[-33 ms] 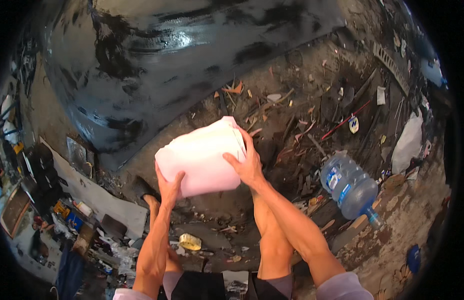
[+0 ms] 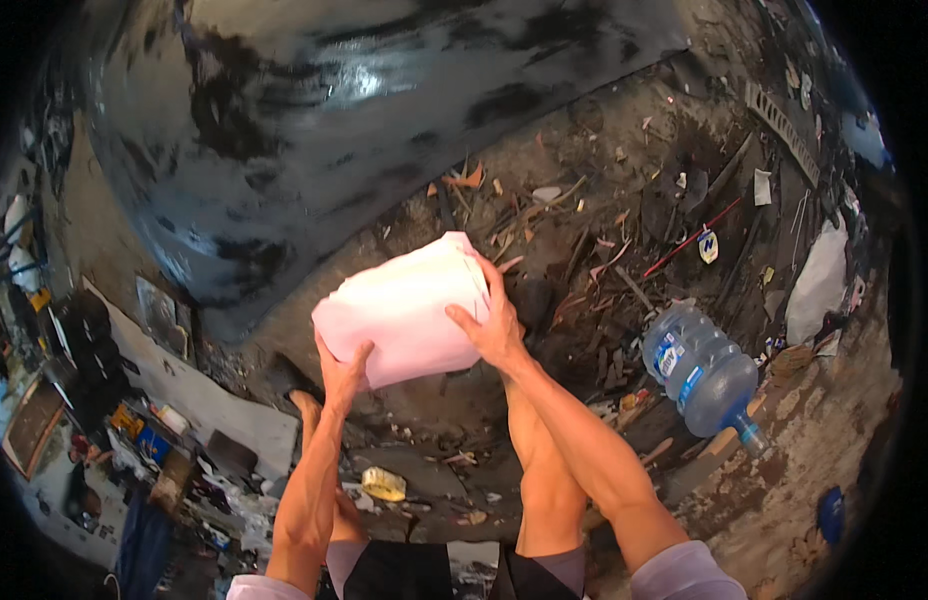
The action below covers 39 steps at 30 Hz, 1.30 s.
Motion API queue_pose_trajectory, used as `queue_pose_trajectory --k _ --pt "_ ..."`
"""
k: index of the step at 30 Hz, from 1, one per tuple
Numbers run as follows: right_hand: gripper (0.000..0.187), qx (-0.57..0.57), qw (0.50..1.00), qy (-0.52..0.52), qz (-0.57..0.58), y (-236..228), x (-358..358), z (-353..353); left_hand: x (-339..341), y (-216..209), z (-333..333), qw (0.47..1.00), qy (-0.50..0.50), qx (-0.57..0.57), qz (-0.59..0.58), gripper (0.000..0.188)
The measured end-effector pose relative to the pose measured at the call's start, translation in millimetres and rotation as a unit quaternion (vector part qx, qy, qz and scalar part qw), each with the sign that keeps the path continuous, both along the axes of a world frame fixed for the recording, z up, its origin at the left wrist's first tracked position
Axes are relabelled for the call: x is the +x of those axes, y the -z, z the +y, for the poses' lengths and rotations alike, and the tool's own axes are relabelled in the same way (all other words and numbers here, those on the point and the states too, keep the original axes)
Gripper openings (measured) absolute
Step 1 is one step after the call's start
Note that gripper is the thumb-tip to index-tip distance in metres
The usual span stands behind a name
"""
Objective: The person applies a liquid to a dark surface using a yellow bowl and a sponge, then retrieves a stack of pink sheets. They place the sheets one by one onto the treated surface, arranging them in a grid pattern.
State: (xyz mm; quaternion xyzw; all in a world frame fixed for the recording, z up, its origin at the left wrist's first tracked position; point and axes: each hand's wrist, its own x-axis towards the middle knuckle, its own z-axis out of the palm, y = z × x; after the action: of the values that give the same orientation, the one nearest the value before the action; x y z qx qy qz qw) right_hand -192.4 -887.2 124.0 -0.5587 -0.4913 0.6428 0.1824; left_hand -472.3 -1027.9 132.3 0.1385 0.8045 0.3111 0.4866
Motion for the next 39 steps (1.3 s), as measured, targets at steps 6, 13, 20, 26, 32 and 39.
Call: queue_pose_trajectory --k 6,13,20,26,32,39 --pt "0.099 0.023 0.997 -0.024 -0.072 18 4 39 37 4 21 0.962 0.021 -0.123 0.241 0.118" --pt "0.071 -0.007 0.995 -0.054 -0.085 -48 82 59 52 -16 57 0.885 -0.001 -0.253 0.391 0.077" --pt "0.038 -0.227 0.945 0.115 -0.206 -119 314 -40 90 -99 77 0.911 0.139 0.013 0.389 0.020" --pt "0.027 -0.307 0.895 -0.011 -0.324 -191 438 -55 163 -217 99 0.923 0.209 0.103 0.306 0.028" --pt "0.033 -0.137 0.956 0.069 -0.251 -260 356 170 235 -335 180 0.928 0.144 0.114 0.324 0.028" --pt "0.069 0.348 0.793 -0.479 -0.142 -396 168 428 289 -360 380 0.950 0.219 0.105 0.199 0.052"
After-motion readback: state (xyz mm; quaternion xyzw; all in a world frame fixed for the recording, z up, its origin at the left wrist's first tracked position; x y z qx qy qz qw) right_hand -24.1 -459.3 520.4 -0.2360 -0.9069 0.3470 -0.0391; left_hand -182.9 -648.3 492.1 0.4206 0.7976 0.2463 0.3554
